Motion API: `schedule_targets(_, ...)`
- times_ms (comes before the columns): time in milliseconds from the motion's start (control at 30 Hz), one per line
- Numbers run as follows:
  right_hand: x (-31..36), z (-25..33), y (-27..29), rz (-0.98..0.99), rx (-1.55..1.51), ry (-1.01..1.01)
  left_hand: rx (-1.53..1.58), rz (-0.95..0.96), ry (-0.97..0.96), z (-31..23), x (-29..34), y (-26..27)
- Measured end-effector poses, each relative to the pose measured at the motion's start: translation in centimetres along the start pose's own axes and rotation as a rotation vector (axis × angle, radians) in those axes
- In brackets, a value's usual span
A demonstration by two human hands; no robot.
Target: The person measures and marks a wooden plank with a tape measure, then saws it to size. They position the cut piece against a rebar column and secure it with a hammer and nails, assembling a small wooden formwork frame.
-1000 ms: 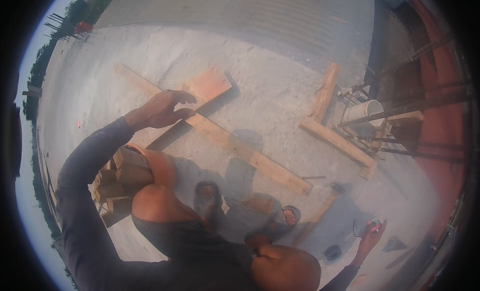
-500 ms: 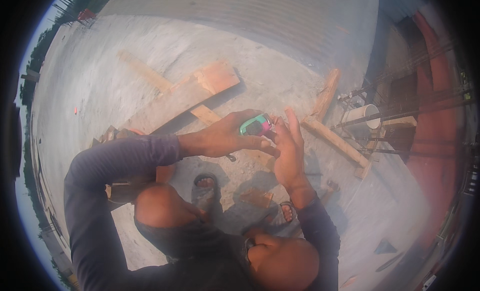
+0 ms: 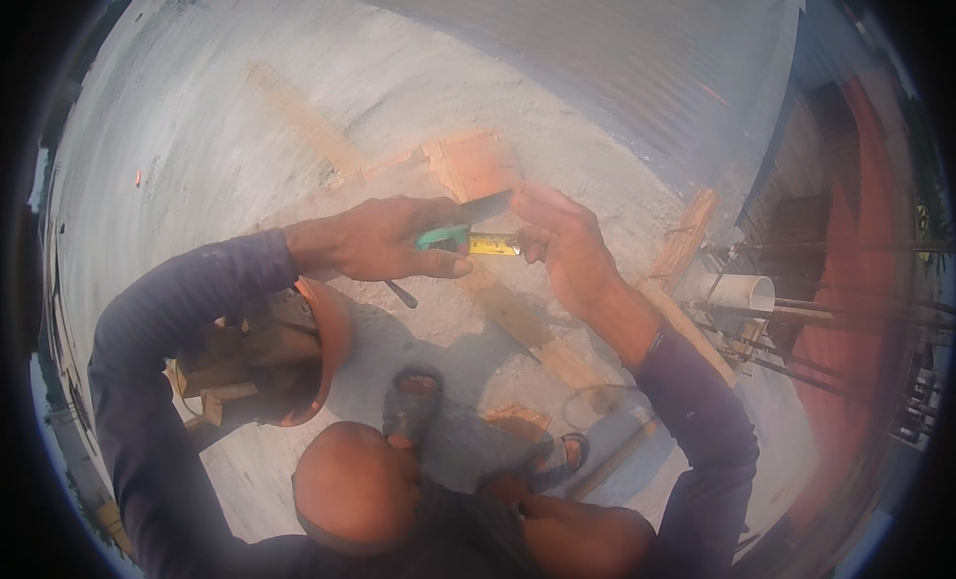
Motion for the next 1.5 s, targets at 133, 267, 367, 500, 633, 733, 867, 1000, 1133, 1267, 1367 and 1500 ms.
schedule_targets(133, -9.8, 1.6, 3.3, -0.006, -0.012, 0.098, 0.032, -0.201, 0.120, 10.7, 0.8, 6.9)
schedule_targets(267, -17.8, -1.1, 6.1, -0.106, -0.049, 0.146, 0.068, -0.251, 0.351, 20.0, 1.6, 9.5)
schedule_targets(367, -20.7, -5.1, 5.5, -0.015, -0.054, 0.114, 0.081, -0.193, 0.507, 23.3, 1.7, 8.3)
schedule_targets(500, -20.3, -7.5, 8.5, -0.219, 0.030, 0.154, 0.123, -0.037, 0.548, 24.0, 0.4, 5.9)
schedule_targets(633, -17.0, -6.7, 14.0, -0.405, 0.154, 0.182, 0.187, 0.012, 0.571, 24.6, -0.6, 5.4)
schedule_targets(733, -14.5, -6.4, 17.1, -0.464, 0.222, 0.176, 0.180, 0.015, 0.544, 24.8, -1.0, 5.4)
schedule_targets(867, -13.0, -7.0, 19.2, -0.521, 0.290, 0.153, 0.172, 0.032, 0.530, 24.4, -2.2, 5.6)
schedule_targets(1000, -13.3, -7.5, 19.1, -0.443, 0.312, 0.190, 0.060, 0.087, 0.485, 23.7, -3.3, 5.7)
schedule_targets(1133, -13.9, -7.5, 18.4, -0.440, 0.345, 0.210, 0.002, 0.113, 0.392, 23.6, -3.2, 5.9)
schedule_targets(1267, -14.1, -7.3, 16.4, -0.426, 0.387, 0.200, -0.086, 0.109, 0.410, 24.2, -2.7, 5.9)
schedule_targets(1367, -14.4, -7.3, 14.2, -0.392, 0.479, 0.215, -0.154, 0.147, 0.574, 25.1, -2.6, 5.8)
schedule_targets(1500, -14.7, -7.3, 10.3, -0.286, 0.577, 0.258, -0.126, 0.169, 0.634, 24.7, -2.3, 5.7)
Point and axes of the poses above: each hand's wrist, its own x-axis away from the middle knuckle, its own y-axis out of the back of the hand, z = x × y, the point moved 7 cm from there along -x, towards the middle knuckle, and after that the axes turned 11 degrees about y, right-handed, at the moved point
